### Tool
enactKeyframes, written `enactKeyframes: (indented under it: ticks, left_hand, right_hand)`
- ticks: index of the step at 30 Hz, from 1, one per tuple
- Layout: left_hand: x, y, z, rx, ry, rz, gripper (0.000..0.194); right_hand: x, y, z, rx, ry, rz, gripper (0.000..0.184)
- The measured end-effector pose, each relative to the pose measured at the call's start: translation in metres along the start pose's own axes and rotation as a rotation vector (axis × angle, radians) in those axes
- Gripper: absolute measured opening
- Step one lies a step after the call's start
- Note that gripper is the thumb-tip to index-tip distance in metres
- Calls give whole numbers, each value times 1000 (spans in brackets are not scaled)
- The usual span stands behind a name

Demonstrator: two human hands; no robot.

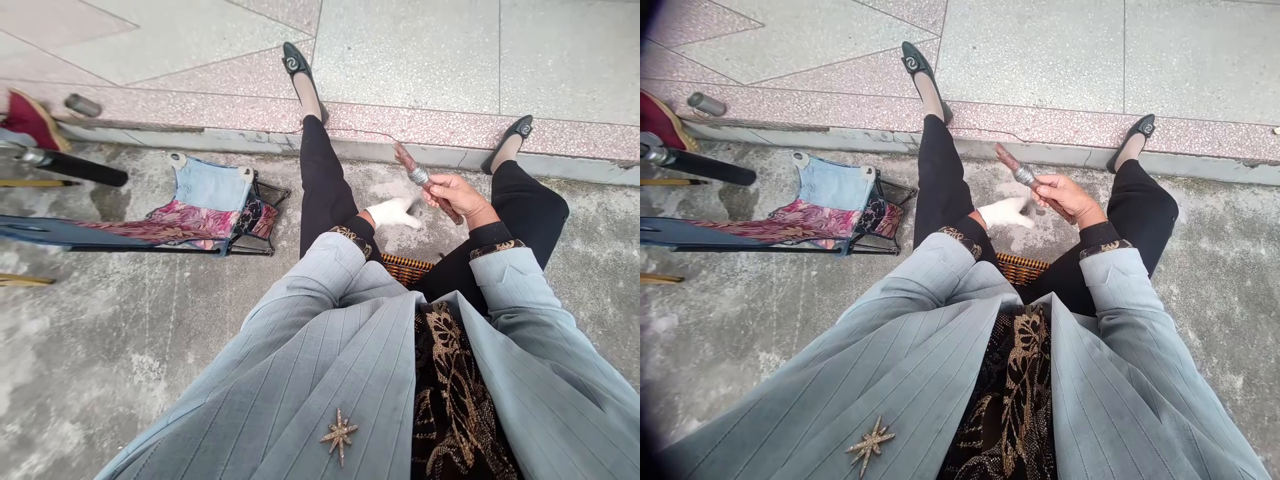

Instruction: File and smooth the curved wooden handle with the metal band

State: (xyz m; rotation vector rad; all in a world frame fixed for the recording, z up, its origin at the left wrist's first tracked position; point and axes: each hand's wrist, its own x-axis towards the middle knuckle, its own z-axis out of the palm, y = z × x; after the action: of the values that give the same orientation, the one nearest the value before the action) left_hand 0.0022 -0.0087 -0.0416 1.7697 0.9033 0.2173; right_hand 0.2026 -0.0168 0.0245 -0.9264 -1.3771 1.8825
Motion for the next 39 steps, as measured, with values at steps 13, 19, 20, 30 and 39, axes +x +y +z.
enactKeyframes:
  ticks: [13, 19, 20, 30, 39]
  left_hand:
    - [-8, -14, -17, 153, 27, -177, 56]
    - [-13, -8, -20, -11, -24, -140, 13]
    - [-14, -7, -19, -134, 22, -95, 13]
    - [-16, 2, -20, -399, 90, 46, 27]
    - [-18, 6, -22, -108, 67, 69, 20]
  right_hand:
    - [-4, -5, -21, -120, 317, -81, 60]
    - [-2, -5, -18, -75, 219, -89, 54]
    - [-1, -5, -18, -71, 229, -86, 53]
    - [10, 18, -39, -288, 498, 64, 33]
    - [10, 27, -36, -840, -232, 644, 14]
